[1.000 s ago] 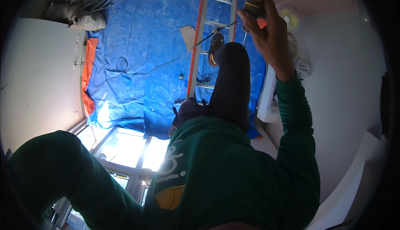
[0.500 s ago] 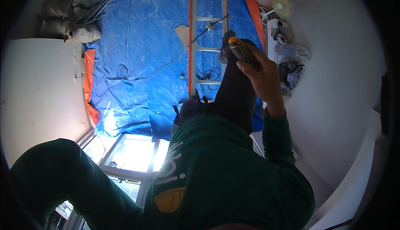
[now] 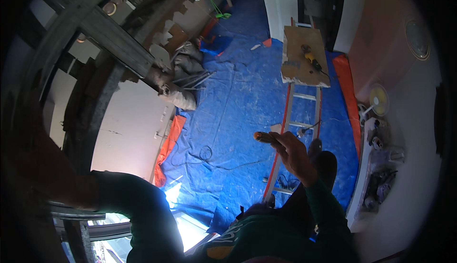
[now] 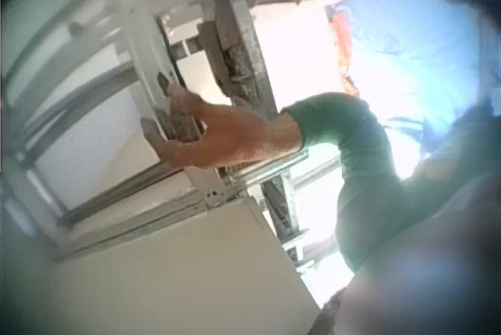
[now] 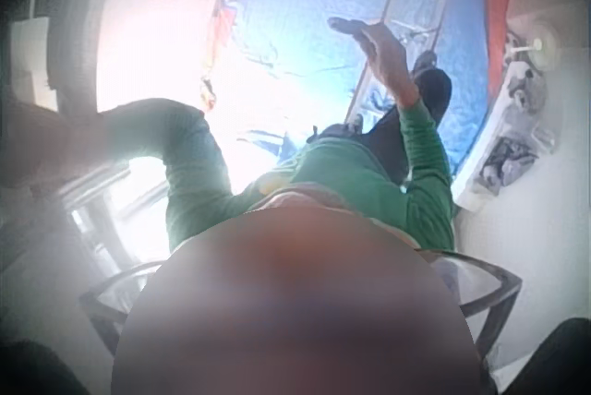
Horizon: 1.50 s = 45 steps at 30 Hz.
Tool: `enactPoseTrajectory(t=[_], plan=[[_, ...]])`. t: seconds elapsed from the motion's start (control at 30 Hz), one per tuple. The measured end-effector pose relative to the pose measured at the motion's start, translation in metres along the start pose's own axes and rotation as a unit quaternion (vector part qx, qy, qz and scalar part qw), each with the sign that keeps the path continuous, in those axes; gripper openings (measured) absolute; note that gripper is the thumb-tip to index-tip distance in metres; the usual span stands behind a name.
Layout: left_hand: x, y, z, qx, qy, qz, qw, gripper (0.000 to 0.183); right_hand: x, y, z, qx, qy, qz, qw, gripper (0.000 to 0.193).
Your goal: The person prepares an angle grinder by attaching a cutting disc, then climbs a ladder and uses a screwdriver to fasten metal ceiling grid components. The person handles the grinder, cutting disc, screwdriver, and metal grid parts during the sequence.
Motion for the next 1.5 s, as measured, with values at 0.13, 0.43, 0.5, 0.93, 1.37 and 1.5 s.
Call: enactPoseTrajectory(t=[0.13,0.43,0.5,0.93,1.37,1.5], plan=[[0.057,0.006,-0.148,0.509,-0.102,0.108,0.848,0.067,-0.019,0.002,-0.009,-0.032,0.011,0.038,0.999,0.038],[0.125,-0.029,-0.326,0.586,-0.369,0.528,0.491,0.03,-0.066,0.026,0.01,-0.076,0.196,0.061,0.976,0.038],[0.103,-0.025,-0.321,0.643,-0.359,0.465,0.491,0.028,-0.076,0.038,0.013,-0.061,0.141,0.086,0.984,0.042],[-0.158,-0.138,-0.218,0.268,0.006,0.128,0.955,0.023,-0.06,-0.045,-0.154,0.091,0.024,-0.1,0.991,0.037],[-0.176,-0.179,-0.221,0.362,0.087,0.207,0.905,0.032,-0.079,-0.068,-0.186,0.139,-0.041,0.119,0.982,0.051],[-0.183,-0.179,-0.219,0.389,0.106,0.133,0.906,0.03,-0.082,-0.072,-0.188,0.153,-0.029,0.148,0.977,0.047]])
Point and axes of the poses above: each hand's wrist, its own x-axis away from the middle knuckle, its own y-axis out of the back of the hand, z = x × y, the point moved 2 cm from there along -x, towards the middle knuckle, and after that the axes turned 11 degrees about z, right-handed, at the moved point
